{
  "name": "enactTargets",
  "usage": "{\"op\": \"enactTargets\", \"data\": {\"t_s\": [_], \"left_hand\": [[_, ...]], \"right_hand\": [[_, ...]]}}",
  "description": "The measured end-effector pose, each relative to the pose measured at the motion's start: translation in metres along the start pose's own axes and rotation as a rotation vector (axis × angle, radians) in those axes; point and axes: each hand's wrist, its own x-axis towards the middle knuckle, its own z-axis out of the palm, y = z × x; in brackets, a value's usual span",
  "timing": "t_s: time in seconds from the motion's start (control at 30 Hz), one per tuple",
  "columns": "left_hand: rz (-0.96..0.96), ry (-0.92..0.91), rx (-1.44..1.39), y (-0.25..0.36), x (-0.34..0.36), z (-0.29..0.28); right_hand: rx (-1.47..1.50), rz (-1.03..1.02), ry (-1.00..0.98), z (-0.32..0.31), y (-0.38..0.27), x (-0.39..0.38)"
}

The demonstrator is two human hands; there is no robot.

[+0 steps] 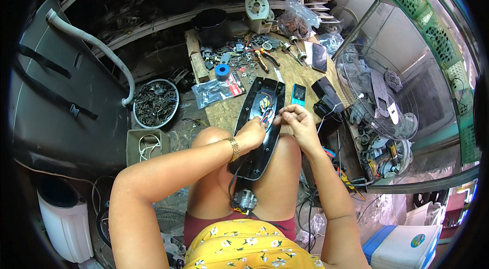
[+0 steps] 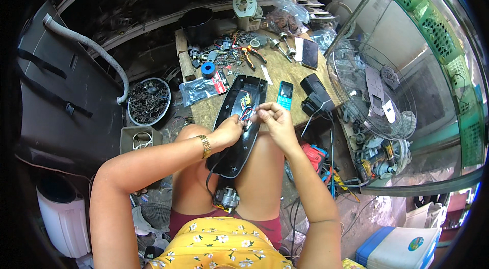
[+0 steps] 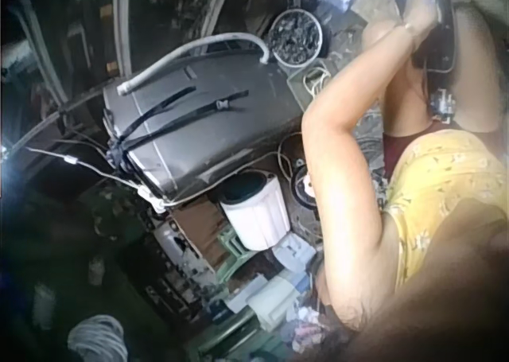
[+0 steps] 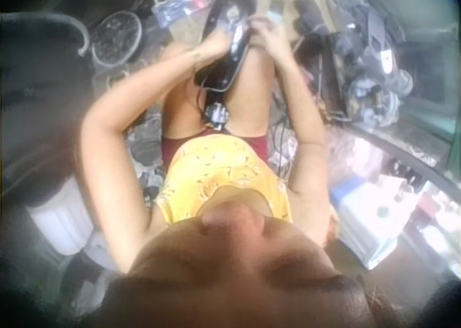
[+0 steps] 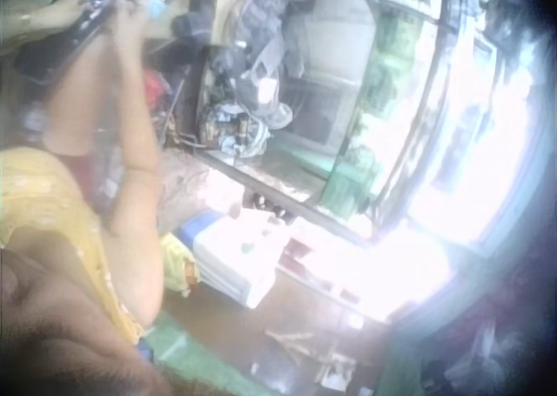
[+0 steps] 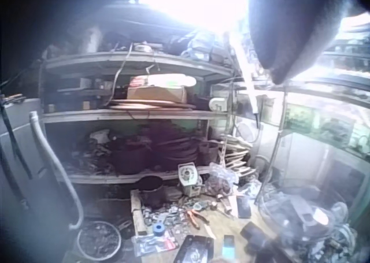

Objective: The person sits on the floor and uses a soldering iron to work on the internal wiring of a black plastic device. They repeatedly heat and solder connections on a small circuit board, occasionally adjusting wires with their fingers.

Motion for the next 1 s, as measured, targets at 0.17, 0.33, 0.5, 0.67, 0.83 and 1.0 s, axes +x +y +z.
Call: {"op": "enactTargets", "data": {"t_s": [0.17, 0.33, 0.5, 0.67, 0.83, 1.0], "left_hand": [[0.003, -0.010, -0.049, -0.006, 0.002, -0.002], [-0.044, -0.063, -0.118, 0.000, 0.001, -0.005], [-0.093, -0.138, -0.229, 0.019, -0.012, -0.013], [-0.018, -0.094, -0.125, 0.005, -0.002, -0.009], [-0.070, -0.189, -0.177, 0.006, 0.000, -0.010], [0.041, -0.124, -0.046, -0.011, 0.011, -0.003]], "right_hand": [[-0.272, -0.176, 0.204, 0.002, -0.008, -0.002], [-0.763, -0.387, 0.016, -0.006, 0.003, -0.008], [-0.809, -0.416, -0.117, -0.009, 0.012, -0.003], [-0.776, -0.442, -0.156, -0.009, 0.019, 0.003], [-0.794, -0.473, -0.130, -0.007, 0.023, 0.001], [-0.790, -0.489, -0.110, -0.003, 0.023, 0.000]]}}
